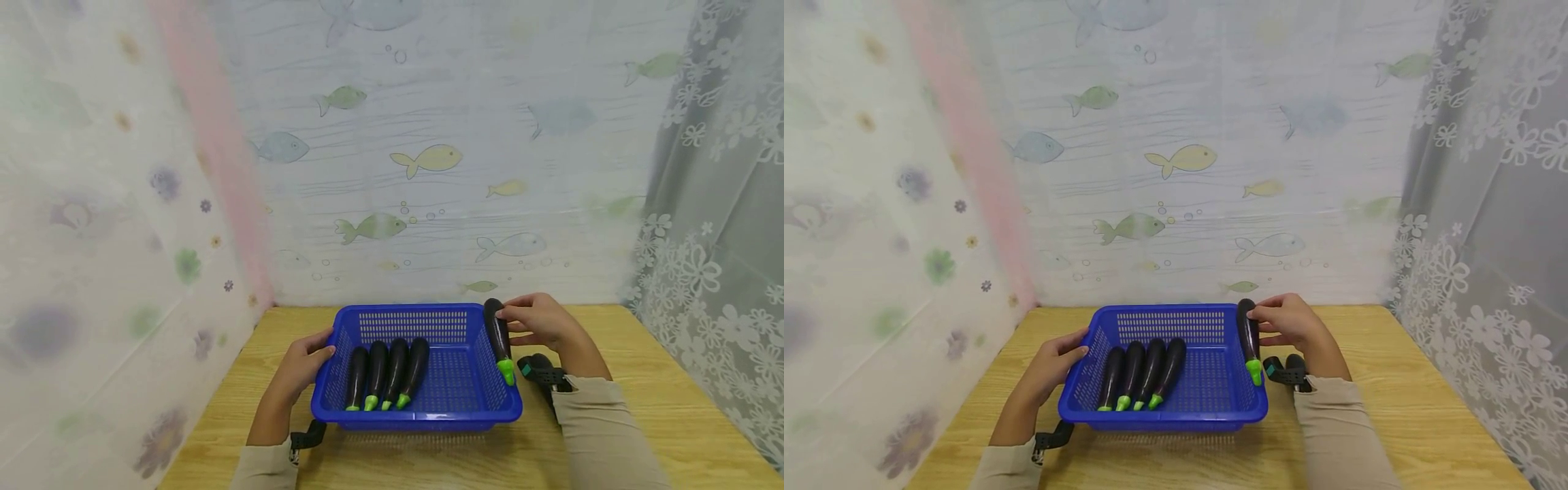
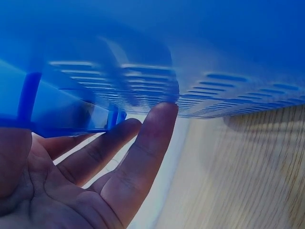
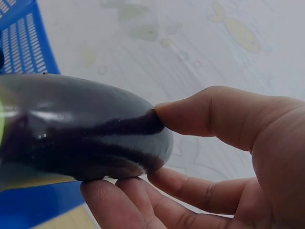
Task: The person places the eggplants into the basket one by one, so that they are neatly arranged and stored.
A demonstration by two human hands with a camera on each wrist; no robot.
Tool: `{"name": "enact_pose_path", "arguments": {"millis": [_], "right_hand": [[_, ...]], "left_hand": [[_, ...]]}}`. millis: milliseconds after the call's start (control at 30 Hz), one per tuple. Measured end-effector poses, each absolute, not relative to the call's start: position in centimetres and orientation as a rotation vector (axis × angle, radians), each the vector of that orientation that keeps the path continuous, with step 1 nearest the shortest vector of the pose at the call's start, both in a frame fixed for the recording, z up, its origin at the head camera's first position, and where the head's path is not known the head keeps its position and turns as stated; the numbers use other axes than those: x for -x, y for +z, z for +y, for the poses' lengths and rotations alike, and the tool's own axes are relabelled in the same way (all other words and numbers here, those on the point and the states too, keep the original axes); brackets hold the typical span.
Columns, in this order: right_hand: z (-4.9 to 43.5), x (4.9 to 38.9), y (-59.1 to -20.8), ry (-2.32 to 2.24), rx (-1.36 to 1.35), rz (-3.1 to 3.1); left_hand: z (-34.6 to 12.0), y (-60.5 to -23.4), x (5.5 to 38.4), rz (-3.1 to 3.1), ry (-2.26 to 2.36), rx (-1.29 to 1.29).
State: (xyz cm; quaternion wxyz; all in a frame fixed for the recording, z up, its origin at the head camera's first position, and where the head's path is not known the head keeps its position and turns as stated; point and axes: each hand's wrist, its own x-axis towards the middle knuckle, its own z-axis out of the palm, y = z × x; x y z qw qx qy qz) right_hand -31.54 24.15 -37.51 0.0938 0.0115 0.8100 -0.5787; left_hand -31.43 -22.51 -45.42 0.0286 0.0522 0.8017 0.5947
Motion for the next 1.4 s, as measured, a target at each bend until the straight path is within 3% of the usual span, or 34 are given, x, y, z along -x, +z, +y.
{"name": "enact_pose_path", "arguments": {"millis": [1400], "right_hand": [[15.8, 34.7, -40.1, -1.731, 0.0, 2.251]], "left_hand": [[-22.4, -45.4, 31.3, 2.471, 1.848, -0.165]]}}
